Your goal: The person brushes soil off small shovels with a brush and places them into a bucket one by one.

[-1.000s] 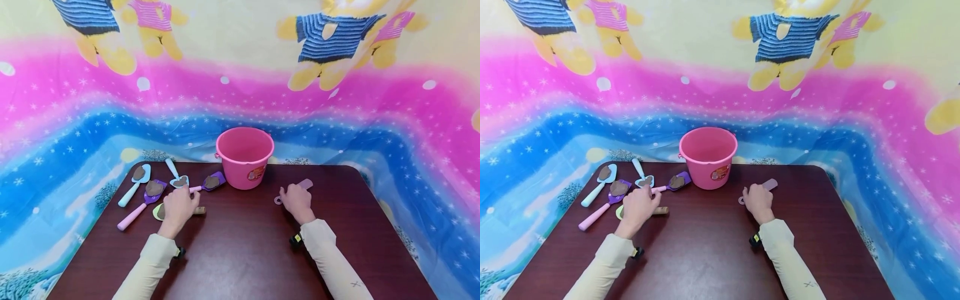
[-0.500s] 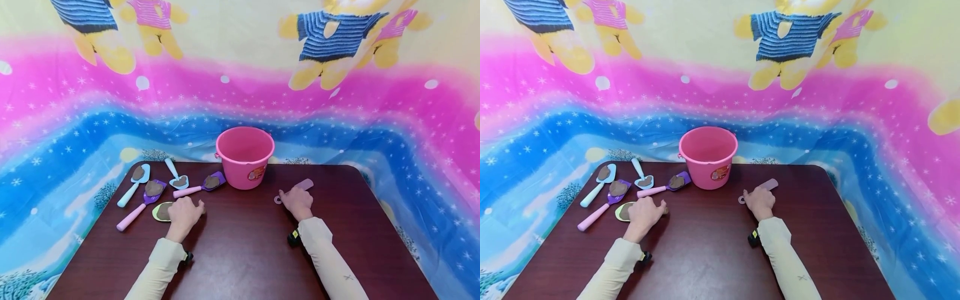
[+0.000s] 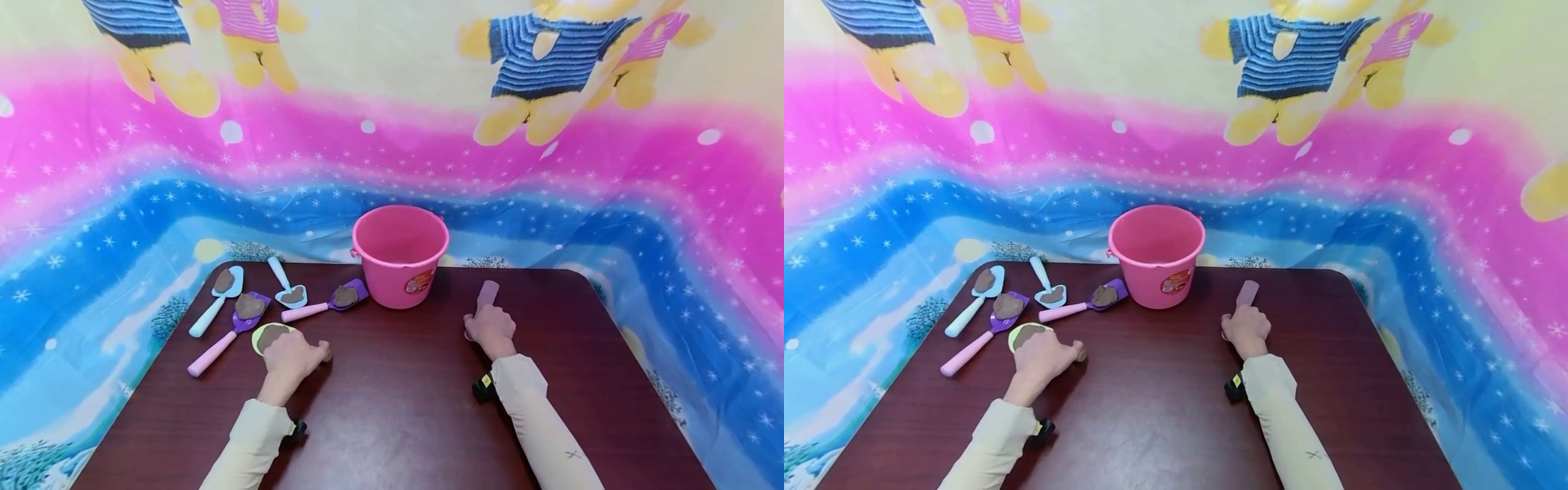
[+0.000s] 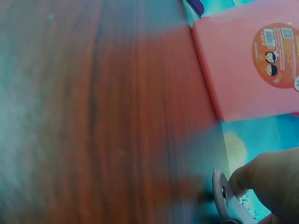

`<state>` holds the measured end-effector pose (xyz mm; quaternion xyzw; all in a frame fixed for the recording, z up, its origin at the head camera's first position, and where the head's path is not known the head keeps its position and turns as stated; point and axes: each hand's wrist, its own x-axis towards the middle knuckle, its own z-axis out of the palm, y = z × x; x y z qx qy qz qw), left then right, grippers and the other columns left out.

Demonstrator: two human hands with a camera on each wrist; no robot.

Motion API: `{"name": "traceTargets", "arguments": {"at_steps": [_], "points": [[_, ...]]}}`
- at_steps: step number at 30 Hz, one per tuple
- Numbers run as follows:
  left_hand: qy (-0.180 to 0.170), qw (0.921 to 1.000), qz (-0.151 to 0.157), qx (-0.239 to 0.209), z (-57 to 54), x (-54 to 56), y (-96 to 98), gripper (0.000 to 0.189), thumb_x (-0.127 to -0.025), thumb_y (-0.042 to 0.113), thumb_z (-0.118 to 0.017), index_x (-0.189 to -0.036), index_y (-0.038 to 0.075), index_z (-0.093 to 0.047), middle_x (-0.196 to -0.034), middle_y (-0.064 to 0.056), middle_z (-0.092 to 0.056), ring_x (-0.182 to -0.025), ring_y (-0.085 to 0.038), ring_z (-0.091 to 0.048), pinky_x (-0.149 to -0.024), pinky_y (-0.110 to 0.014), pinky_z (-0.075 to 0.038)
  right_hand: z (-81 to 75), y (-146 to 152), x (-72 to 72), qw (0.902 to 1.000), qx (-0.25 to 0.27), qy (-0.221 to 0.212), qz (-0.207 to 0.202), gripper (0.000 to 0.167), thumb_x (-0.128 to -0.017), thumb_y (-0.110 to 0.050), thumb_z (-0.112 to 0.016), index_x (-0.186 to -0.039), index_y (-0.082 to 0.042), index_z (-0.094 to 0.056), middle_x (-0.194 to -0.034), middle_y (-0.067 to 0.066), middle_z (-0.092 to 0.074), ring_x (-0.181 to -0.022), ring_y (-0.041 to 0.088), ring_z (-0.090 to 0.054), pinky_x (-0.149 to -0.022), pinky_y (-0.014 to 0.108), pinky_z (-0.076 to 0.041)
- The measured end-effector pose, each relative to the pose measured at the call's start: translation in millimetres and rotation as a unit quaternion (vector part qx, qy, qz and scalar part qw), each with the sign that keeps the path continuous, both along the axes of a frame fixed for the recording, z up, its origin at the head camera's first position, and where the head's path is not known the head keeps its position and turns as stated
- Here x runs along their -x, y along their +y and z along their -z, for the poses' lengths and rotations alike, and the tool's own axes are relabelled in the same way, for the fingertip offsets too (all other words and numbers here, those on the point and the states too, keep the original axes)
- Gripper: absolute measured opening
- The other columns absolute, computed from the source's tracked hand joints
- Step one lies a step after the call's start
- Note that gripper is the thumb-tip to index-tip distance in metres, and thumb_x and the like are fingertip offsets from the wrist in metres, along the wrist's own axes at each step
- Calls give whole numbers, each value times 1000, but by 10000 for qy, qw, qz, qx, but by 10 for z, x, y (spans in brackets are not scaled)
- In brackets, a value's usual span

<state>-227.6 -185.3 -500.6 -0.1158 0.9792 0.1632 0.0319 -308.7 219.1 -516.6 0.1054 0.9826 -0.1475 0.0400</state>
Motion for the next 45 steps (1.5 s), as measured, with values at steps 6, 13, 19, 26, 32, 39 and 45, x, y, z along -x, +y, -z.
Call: {"name": "traceTargets", "arguments": {"at_steps": [6,13,19,26,32,39,45], "points": [[-207,9996,13,-213,-50,-77,-111,49,-83,53,-64,-77,5,-65,-73,-12,-60,-68,-28,-57,-59,-47,-51,-11,95,21,9999,145,-12,-40,46,-97,-37,-57,-62,-7,-60,-63,13,-59,-60,33,-59,-52,42,-49],[-403,9986,43,-343,-69,-197,-331,40,-85,44,-66,-75,6,-63,-73,-12,-58,-69,-29,-57,-61,-47,-49,-48,233,46,9987,440,-214,-142,39,-97,-32,-58,-69,-6,-60,-67,13,-59,-63,31,-60,-56,42,-47],[-630,9959,102,-647,-130,-317,-509,38,-88,36,-66,-65,6,-62,-64,-10,-58,-65,-25,-58,-60,-41,-47,-92,323,7,9933,1101,-284,-227,28,-97,-26,-59,-89,1,-61,-78,15,-60,-67,29,-58,-57,39,-45],[-804,9928,59,-881,-157,-439,-701,36,-90,27,-62,-61,6,-57,-49,-5,-54,-50,-21,-59,-54,-33,-43,-59,387,-59,9780,1983,-573,-318,28,-99,-21,-57,-75,-6,-56,-61,4,-52,-51,17,-48,-48,31,-41],[-848,9934,80,-767,-117,-463,-780,34,-92,27,-57,-66,6,-55,-54,-7,-54,-50,-20,-57,-52,-32,-41,-54,403,-136,9709,2320,-245,-543,21,-96,-15,-59,-78,-6,-55,-64,4,-57,-56,16,-51,-53,30,-43],[-729,9953,570,-300,-51,-417,-827,28,-95,23,-55,-72,8,-53,-72,-14,-54,-69,-29,-54,-67,-45,-47,-75,389,-251,9687,2395,136,-639,17,-97,-16,-65,-97,1,-60,-74,9,-63,-63,18,-57,-58,31,-47],[-739,9952,543,-332,-29,-473,-865,20,-96,18,-54,-83,3,-52,-92,-25,-56,-79,-37,-58,-75,-52,-49,-56,369,-326,9677,2396,238,-754,21,-96,-18,-68,-102,2,-63,-73,9,-64,-61,17,-59,-58,31,-49]]}}
